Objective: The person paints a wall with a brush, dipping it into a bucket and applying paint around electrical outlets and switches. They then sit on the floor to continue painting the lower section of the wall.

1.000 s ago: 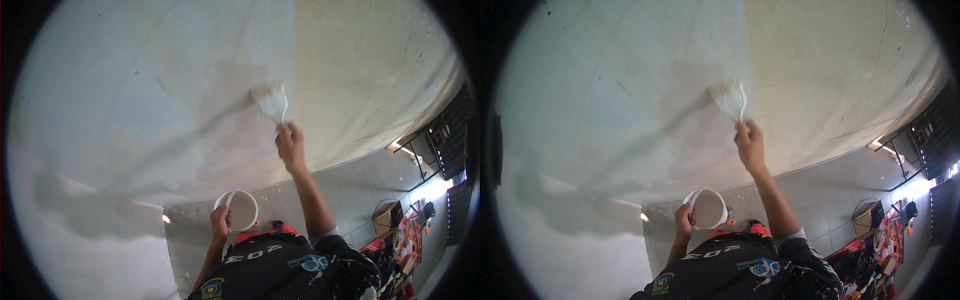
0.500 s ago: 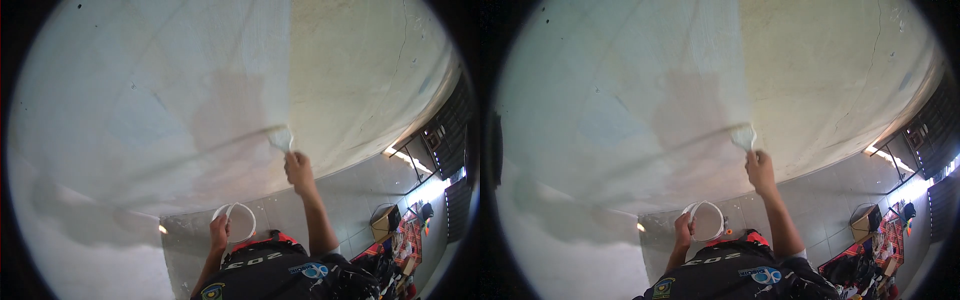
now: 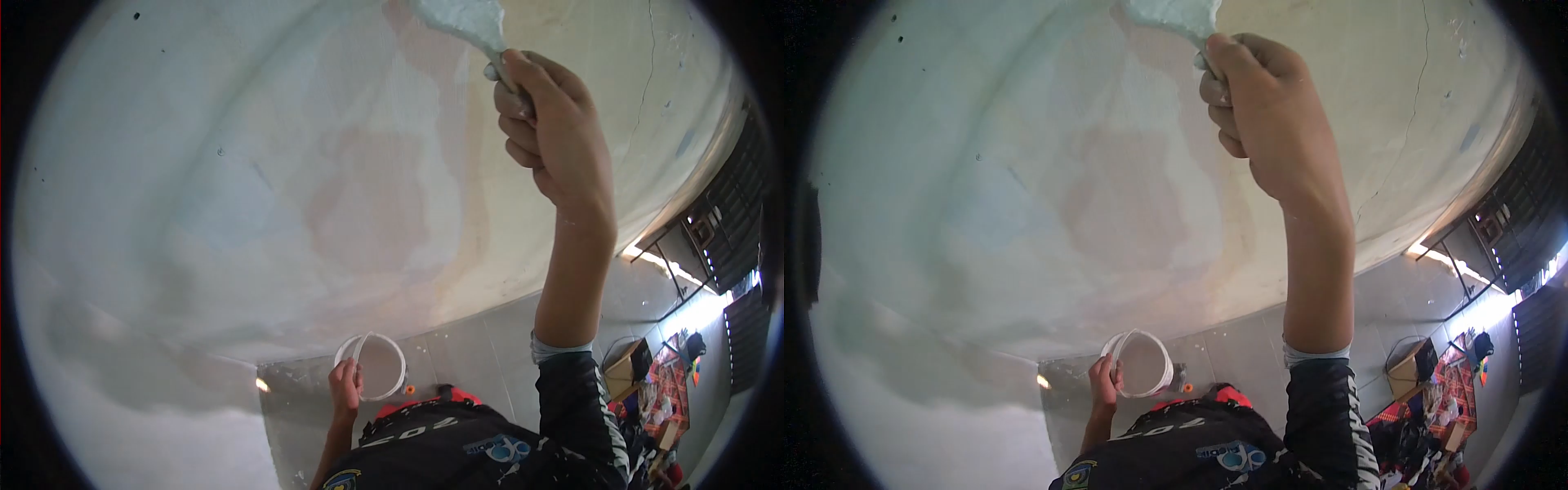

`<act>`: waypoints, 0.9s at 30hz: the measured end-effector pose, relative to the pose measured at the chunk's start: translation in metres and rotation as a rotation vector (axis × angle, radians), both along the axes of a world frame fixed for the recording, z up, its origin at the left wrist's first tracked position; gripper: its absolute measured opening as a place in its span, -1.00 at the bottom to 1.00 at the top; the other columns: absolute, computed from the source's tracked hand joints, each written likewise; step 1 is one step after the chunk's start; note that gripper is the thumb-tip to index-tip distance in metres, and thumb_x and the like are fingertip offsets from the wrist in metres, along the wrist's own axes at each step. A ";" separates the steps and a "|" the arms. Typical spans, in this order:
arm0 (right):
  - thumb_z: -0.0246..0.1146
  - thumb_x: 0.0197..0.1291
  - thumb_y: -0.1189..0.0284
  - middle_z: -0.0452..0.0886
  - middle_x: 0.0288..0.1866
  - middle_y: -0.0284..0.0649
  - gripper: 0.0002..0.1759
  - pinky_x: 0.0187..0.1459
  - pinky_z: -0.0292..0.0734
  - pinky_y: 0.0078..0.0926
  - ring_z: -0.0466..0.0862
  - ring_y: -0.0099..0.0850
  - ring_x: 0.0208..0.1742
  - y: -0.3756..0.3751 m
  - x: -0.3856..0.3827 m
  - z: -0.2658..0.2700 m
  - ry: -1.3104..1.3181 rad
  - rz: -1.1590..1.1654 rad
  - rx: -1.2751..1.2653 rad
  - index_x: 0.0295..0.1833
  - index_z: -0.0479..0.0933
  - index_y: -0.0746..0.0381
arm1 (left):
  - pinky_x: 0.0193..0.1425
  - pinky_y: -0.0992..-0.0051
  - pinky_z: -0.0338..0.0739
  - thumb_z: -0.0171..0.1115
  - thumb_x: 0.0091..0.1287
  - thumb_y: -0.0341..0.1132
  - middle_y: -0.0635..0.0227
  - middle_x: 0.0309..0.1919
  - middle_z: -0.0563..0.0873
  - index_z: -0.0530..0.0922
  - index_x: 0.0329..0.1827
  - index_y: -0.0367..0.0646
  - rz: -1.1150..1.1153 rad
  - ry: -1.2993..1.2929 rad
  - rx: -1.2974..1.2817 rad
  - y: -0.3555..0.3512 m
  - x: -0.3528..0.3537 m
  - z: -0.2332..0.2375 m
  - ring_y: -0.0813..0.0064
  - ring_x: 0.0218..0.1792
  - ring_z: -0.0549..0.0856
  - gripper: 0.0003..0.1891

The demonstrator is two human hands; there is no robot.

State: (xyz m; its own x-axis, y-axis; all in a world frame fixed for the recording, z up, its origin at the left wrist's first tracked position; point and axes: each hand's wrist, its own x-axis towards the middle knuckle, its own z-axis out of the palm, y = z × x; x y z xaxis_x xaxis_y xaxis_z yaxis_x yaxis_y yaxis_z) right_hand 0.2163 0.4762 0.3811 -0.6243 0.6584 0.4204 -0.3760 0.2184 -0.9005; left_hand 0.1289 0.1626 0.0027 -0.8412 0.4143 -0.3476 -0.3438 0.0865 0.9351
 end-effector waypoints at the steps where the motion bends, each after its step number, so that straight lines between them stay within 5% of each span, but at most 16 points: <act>1: 0.03 0.37 0.32 0.25 -0.62 -0.50 -0.68 -0.66 -0.02 -0.64 0.11 -0.73 -0.67 0.003 0.002 0.008 0.001 -0.008 0.042 -0.48 0.27 0.16 | -0.65 0.65 0.15 0.04 0.48 -0.11 0.54 -0.69 0.37 0.51 -0.35 -0.23 0.003 0.006 0.015 0.003 0.000 0.001 0.73 -0.70 0.31 -0.65; 7: 0.05 0.38 0.31 0.34 -0.56 -0.47 -0.76 -0.64 0.09 -0.65 0.22 -0.72 -0.62 0.011 -0.034 -0.014 0.086 0.012 -0.056 -0.32 0.40 0.22 | -0.65 0.65 0.16 0.08 0.46 -0.12 0.54 -0.68 0.38 0.51 -0.40 -0.19 -0.030 0.019 -0.014 0.014 -0.001 -0.008 0.73 -0.69 0.33 -0.66; 8: 0.07 0.41 0.30 0.37 -0.54 -0.45 -0.75 -0.64 0.15 -0.65 0.26 -0.71 -0.63 0.015 -0.039 -0.039 0.053 0.046 -0.089 -0.19 0.43 0.28 | -0.67 0.65 0.16 0.08 0.46 -0.12 0.51 -0.65 0.43 0.52 -0.33 -0.22 -0.037 0.008 -0.008 0.017 -0.002 -0.018 0.73 -0.70 0.34 -0.67; 9: 0.10 0.42 0.28 0.32 -0.56 -0.51 -0.79 -0.69 0.07 -0.69 0.22 -0.72 -0.65 0.010 -0.042 -0.065 -0.004 0.034 -0.179 -0.30 0.38 0.08 | -0.69 0.66 0.17 0.07 0.45 -0.13 0.48 -0.61 0.47 0.52 -0.26 -0.25 -0.045 -0.002 -0.001 0.019 -0.003 -0.023 0.73 -0.72 0.35 -0.68; 11: 0.10 0.43 0.28 0.29 -0.60 -0.52 -0.77 -0.73 0.01 -0.70 0.18 -0.74 -0.69 0.001 -0.041 -0.138 -0.025 0.080 -0.282 -0.33 0.36 0.07 | -0.70 0.67 0.18 0.09 0.44 -0.13 0.47 -0.57 0.50 0.52 -0.25 -0.25 -0.042 -0.016 0.014 0.021 0.001 -0.015 0.74 -0.71 0.36 -0.69; 15: 0.09 0.42 0.26 0.39 -0.62 -0.41 -0.71 -0.71 0.14 -0.61 0.30 -0.67 -0.70 -0.019 -0.017 -0.273 -0.334 -0.046 -0.379 -0.26 0.46 0.26 | -0.63 0.64 0.17 0.06 0.47 -0.13 0.53 -0.67 0.41 0.51 -0.40 -0.19 -0.032 0.018 -0.036 0.032 0.014 -0.013 0.73 -0.68 0.34 -0.66; 17: 0.10 0.42 0.28 0.41 -0.62 -0.40 -0.72 -0.69 0.14 -0.60 0.30 -0.67 -0.69 -0.023 0.007 -0.286 -0.398 -0.027 -0.432 -0.28 0.47 0.27 | -0.63 0.64 0.18 0.05 0.47 -0.13 0.53 -0.67 0.40 0.51 -0.39 -0.19 -0.045 0.050 -0.058 0.037 0.021 -0.017 0.72 -0.68 0.34 -0.66; 20: 0.10 0.41 0.32 0.42 -0.62 -0.41 -0.74 -0.67 0.13 -0.60 0.30 -0.68 -0.67 -0.006 0.032 -0.249 -0.368 -0.049 -0.271 -0.27 0.48 0.28 | -0.62 0.64 0.18 0.05 0.47 -0.14 0.54 -0.68 0.39 0.51 -0.38 -0.19 -0.018 -0.018 -0.021 0.055 0.032 -0.023 0.73 -0.68 0.33 -0.67; 22: 0.13 0.41 0.26 0.24 -0.65 -0.57 -0.76 -0.73 -0.01 -0.70 0.18 -0.75 -0.71 0.009 0.038 -0.181 -0.216 -0.130 -0.203 -0.35 0.37 0.08 | -0.62 0.63 0.17 0.06 0.47 -0.14 0.54 -0.68 0.39 0.51 -0.38 -0.19 -0.014 -0.055 0.020 0.072 0.039 -0.032 0.73 -0.68 0.33 -0.67; 27: 0.03 0.44 0.29 0.19 -0.63 -0.54 -0.72 -0.71 -0.08 -0.68 0.11 -0.74 -0.70 0.033 0.019 -0.034 0.042 -0.055 -0.099 -0.38 0.29 0.11 | -0.65 0.65 0.15 0.05 0.47 -0.12 0.54 -0.69 0.39 0.50 -0.32 -0.22 -0.096 -0.059 0.055 0.082 0.057 -0.023 0.73 -0.72 0.32 -0.67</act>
State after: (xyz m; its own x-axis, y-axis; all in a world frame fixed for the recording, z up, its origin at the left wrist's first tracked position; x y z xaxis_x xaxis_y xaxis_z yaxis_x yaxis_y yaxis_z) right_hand 0.2353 0.5095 0.3471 -0.5690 0.7311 0.3765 -0.4040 0.1502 -0.9024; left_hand 0.1854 0.2447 -0.0205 -0.7756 0.5115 -0.3700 -0.3909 0.0711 0.9177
